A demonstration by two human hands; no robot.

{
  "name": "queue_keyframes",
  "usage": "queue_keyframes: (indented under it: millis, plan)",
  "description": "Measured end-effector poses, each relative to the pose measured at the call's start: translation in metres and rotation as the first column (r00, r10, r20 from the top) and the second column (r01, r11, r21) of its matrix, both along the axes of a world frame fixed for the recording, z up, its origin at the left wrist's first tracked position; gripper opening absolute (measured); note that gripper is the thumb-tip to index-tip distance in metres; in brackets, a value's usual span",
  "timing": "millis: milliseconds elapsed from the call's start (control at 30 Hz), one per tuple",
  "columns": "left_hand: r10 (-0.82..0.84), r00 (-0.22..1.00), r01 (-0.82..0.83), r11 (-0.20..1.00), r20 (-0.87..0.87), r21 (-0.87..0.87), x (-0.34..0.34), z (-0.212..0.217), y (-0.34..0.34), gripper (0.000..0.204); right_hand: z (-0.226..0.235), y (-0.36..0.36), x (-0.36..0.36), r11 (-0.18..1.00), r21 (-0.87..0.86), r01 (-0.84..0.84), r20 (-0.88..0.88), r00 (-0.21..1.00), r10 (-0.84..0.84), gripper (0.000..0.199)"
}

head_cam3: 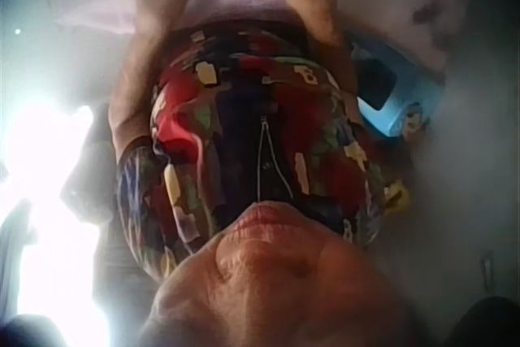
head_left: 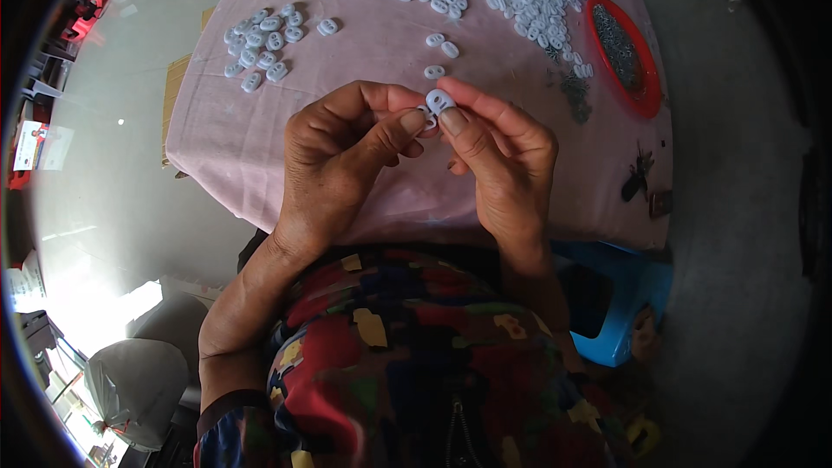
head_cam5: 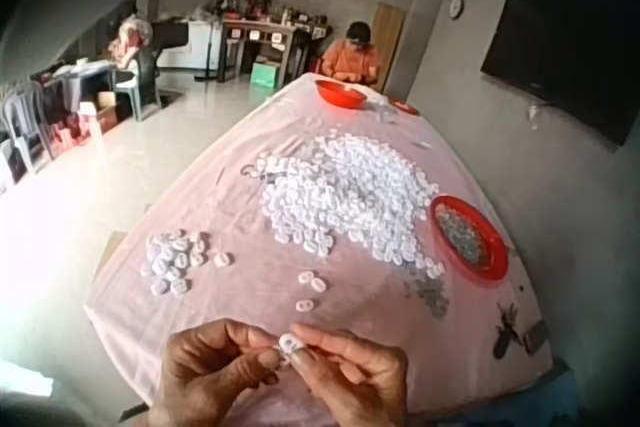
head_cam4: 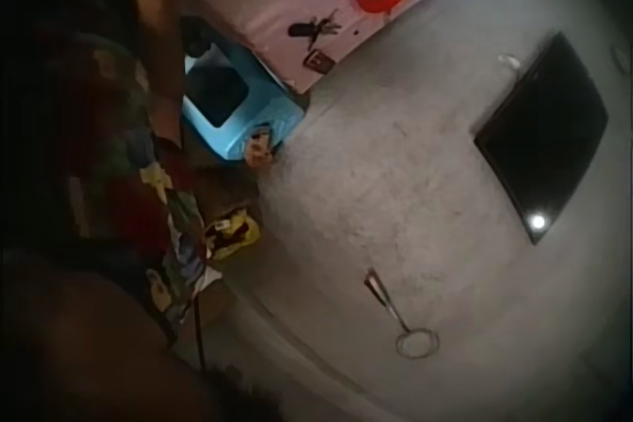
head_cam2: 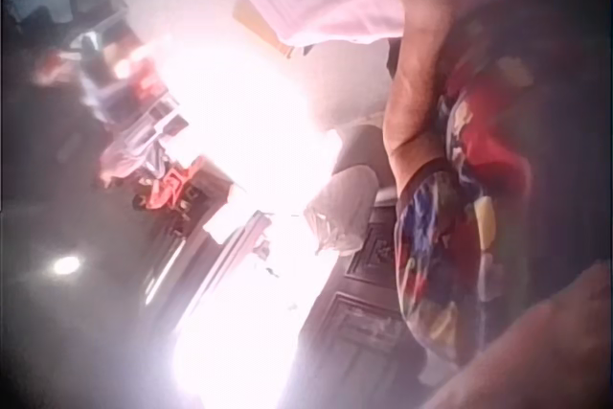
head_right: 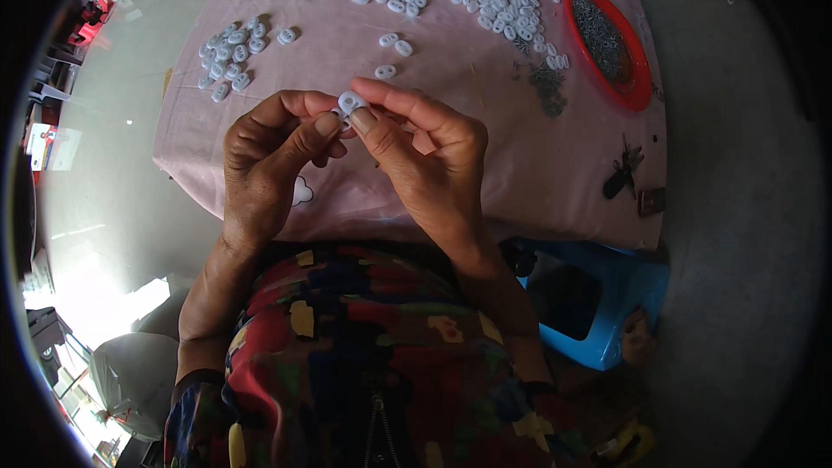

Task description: The person assembles plastic cord locks by inserting springs and inner parts into the outer casings by hand.

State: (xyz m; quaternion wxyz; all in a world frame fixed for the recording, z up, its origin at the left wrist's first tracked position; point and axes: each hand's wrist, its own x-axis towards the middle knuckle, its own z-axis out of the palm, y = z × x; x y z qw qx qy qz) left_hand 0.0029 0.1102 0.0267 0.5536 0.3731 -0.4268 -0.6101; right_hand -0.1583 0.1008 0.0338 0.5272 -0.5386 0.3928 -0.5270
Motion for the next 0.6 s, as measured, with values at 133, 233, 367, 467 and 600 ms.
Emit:
queue_keyframes:
  millis: [133, 233, 367, 467, 600]
  plan:
    - [0.008, 0.999, -0.007, 1.000, -0.034, 0.026, -0.0012, -0.0018, 0.0001, 0.017, -0.0038, -0.0002, 0.0006, 0.996, -0.081, 0.027, -0.006, 1.000, -0.028, 0.027]
    - [0.004, 0.999, -0.003, 0.999, -0.040, 0.035, -0.0008, -0.0009, 0.0002, 0.017, -0.0045, 0.0003, 0.0003, 0.993, -0.113, 0.034, -0.012, 0.999, -0.035, 0.027]
    - [-0.011, 0.999, 0.013, 0.998, -0.033, 0.059, 0.0013, -0.0017, -0.0004, 0.016, -0.0006, 0.0004, 0.0005, 0.998, -0.047, 0.032, 0.022, 0.999, -0.031, 0.027]
    - [-0.009, 1.000, 0.010, 0.999, -0.014, 0.044, -0.0007, -0.0032, -0.0008, 0.016, -0.0041, 0.0009, -0.0003, 0.999, -0.037, 0.013, 0.044, 0.999, -0.011, 0.027]
    - [-0.099, 0.995, 0.098, 0.993, 0.015, 0.071, 0.0052, -0.0087, -0.0050, 0.015, -0.0027, 0.0003, -0.0007, 0.999, 0.014, 0.044, 0.038, 0.998, -0.044, 0.027]
